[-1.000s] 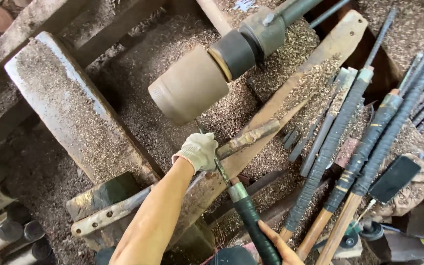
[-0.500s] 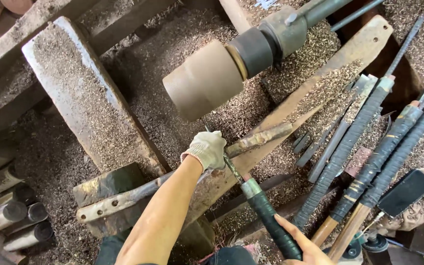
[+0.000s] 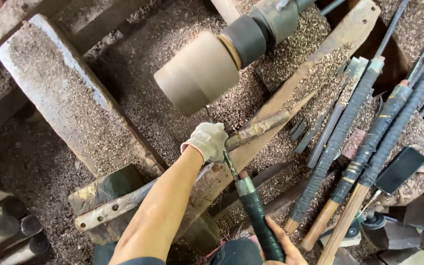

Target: The person operates a foot-treadle lathe, pumping the treadle with their foot to spin a wooden cylinder while holding a chisel against the rotating wood to shape its surface. They steady the tool on a wooden rest and reposition the chisel along the workpiece as it turns.

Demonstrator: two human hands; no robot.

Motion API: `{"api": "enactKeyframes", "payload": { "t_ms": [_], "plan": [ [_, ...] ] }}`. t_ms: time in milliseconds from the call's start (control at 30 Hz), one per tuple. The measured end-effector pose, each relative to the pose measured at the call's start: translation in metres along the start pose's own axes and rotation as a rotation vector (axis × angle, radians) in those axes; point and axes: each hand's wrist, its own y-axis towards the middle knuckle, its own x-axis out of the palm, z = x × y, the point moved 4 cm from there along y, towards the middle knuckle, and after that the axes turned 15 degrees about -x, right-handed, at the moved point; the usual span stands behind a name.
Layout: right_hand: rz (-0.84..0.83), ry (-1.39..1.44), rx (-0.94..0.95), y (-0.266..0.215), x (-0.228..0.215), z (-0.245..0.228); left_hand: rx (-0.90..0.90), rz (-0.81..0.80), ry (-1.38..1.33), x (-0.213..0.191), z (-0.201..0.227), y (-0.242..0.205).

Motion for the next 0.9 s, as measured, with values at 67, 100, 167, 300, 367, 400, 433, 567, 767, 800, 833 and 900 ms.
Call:
{"api": "enactKeyframes", "payload": {
  "t_ms": [67, 100, 167, 300, 367, 400, 433, 567, 767, 800, 833, 900],
  "plan": [
    [0.167, 0.029, -0.191, 0.0, 0.009, 0.007, 0.03, -0.076, 0.103, 0.004, 0.003, 0.005],
    [0.171, 0.034, -0.193, 0.0, 0.008, 0.021, 0.033, -0.076, 0.109, 0.004, 0.002, 0.003],
    [0.201, 0.005, -0.386, 0.001, 0.007, 0.04, 0.049, -0.055, 0.104, 0.001, 0.002, 0.001],
    [0.127, -0.028, -0.293, 0.003, 0.002, 0.053, 0.087, 0.027, 0.148, 0.004, 0.005, 0.005],
    [0.057, 0.022, -0.398, 0.017, -0.015, 0.083, 0.053, -0.035, 0.162, -0.003, 0.005, 0.001],
    [0.055, 0.023, -0.403, 0.018, -0.017, 0.079, 0.05, -0.03, 0.165, -0.002, 0.004, 0.0],
    [0.065, -0.043, -0.313, 0.021, -0.02, 0.08, 0.05, -0.025, 0.137, -0.002, 0.003, 0.001],
    [0.037, -0.183, -0.222, 0.02, -0.027, 0.066, 0.024, -0.06, 0.094, 0.003, 0.002, 0.004],
    [-0.101, -0.29, -0.162, 0.03, -0.062, 0.062, -0.001, -0.026, 0.024, -0.003, 0.002, -0.005],
    [-0.109, -0.297, -0.162, 0.035, -0.076, 0.07, -0.008, -0.023, 0.016, -0.006, 0.001, -0.008],
    [-0.079, -0.11, -0.066, 0.039, -0.09, 0.081, -0.054, -0.055, -0.037, -0.009, -0.001, -0.011],
    [-0.055, 0.072, 0.036, 0.04, -0.082, 0.061, -0.105, -0.089, -0.098, -0.006, -0.001, -0.009]
  ]
}}
